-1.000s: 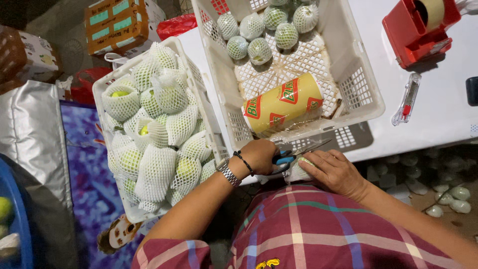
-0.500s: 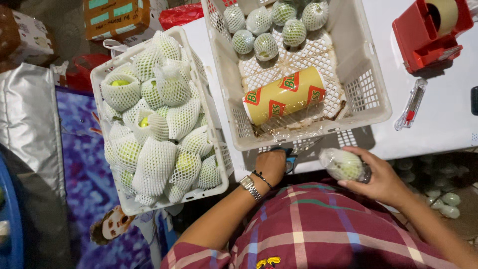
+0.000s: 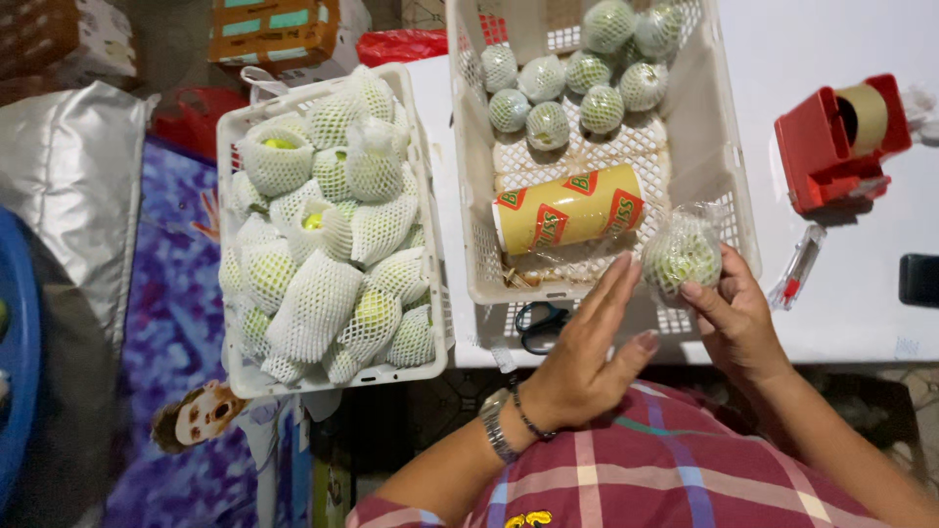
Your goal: The person places individual guavas into plastic bags, cuts segments of foam mesh sleeves with scissors, and slides the sleeves over the bagged fruit.
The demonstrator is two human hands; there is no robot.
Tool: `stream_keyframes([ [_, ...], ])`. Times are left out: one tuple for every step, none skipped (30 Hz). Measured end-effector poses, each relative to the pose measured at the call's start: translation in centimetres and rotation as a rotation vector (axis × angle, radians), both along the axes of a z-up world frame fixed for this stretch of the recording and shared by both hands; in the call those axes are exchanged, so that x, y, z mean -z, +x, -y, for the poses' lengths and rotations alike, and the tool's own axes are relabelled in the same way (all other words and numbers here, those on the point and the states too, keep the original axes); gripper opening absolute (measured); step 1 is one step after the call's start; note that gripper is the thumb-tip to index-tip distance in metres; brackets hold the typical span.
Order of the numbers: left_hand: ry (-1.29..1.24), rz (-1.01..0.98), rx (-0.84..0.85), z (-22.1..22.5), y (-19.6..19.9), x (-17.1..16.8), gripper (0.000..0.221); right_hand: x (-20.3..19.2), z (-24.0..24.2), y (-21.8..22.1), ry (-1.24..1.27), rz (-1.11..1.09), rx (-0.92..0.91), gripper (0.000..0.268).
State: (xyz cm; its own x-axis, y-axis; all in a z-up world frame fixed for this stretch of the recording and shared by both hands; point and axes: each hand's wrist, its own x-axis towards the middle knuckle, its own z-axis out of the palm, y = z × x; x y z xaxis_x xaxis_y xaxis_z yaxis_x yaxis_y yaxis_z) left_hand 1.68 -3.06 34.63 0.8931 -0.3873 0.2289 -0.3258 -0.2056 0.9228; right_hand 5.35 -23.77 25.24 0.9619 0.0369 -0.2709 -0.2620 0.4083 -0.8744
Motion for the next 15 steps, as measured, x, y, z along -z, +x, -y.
stream_keyframes([
  [0.003,0.017,-0.019,1.0,0.8,-0.1,0.061,-0.2,-0.9,0.4,0.003,0.017,-0.019,0.064],
  [-0.062,-0.048,-0.099,2.0,1.4,-0.2,0.078,-0.4,-1.6,0.5,0.017,0.066,-0.048,0.063],
  [-0.128,-0.114,-0.177,3.1,2.2,-0.2,0.098,-0.5,-2.4,0.6,0.032,0.115,-0.078,0.062],
  [-0.127,-0.107,-0.192,3.4,2.4,1.5,0.098,-0.6,-2.2,1.0,0.034,0.12,-0.093,0.062],
  [-0.234,-0.153,-0.261,3.7,2.8,3.2,0.1,-0.7,-2.0,1.5,0.032,0.143,-0.157,0.064],
  [-0.34,-0.195,-0.318,4.1,3.4,4.8,0.104,-0.9,-1.7,2.1,0.03,0.169,-0.209,0.067],
  [-0.34,-0.186,-0.32,3.9,3.8,5.8,0.104,-0.5,-1.1,2.6,0.031,0.177,-0.213,0.067],
  [-0.399,-0.278,-0.304,3.9,4.1,6.7,0.112,-0.1,-0.4,2.9,0.062,0.172,-0.268,0.067],
  [-0.458,-0.371,-0.289,3.9,4.3,7.7,0.121,0.3,0.3,3.2,0.092,0.166,-0.323,0.067],
  [-0.459,-0.37,-0.293,3.9,4.6,8.0,0.121,1.0,0.7,3.4,0.091,0.165,-0.328,0.067],
  [-0.482,-0.44,-0.219,3.8,4.8,8.3,0.128,1.7,1.0,3.5,0.166,0.142,-0.389,0.067],
  [-0.502,-0.5,-0.147,3.6,5.3,8.5,0.138,2.4,1.2,4.2,0.242,0.126,-0.455,0.069],
  [-0.503,-0.491,-0.154,3.0,5.8,8.2,0.138,3.1,1.4,4.7,0.243,0.133,-0.465,0.069],
  [-0.469,-0.475,-0.083,2.5,6.1,7.9,0.129,3.8,1.7,4.9,0.329,0.114,-0.505,0.066],
  [-0.435,-0.46,-0.013,2.0,6.4,7.6,0.119,4.6,2.0,5.2,0.415,0.095,-0.545,0.065],
])
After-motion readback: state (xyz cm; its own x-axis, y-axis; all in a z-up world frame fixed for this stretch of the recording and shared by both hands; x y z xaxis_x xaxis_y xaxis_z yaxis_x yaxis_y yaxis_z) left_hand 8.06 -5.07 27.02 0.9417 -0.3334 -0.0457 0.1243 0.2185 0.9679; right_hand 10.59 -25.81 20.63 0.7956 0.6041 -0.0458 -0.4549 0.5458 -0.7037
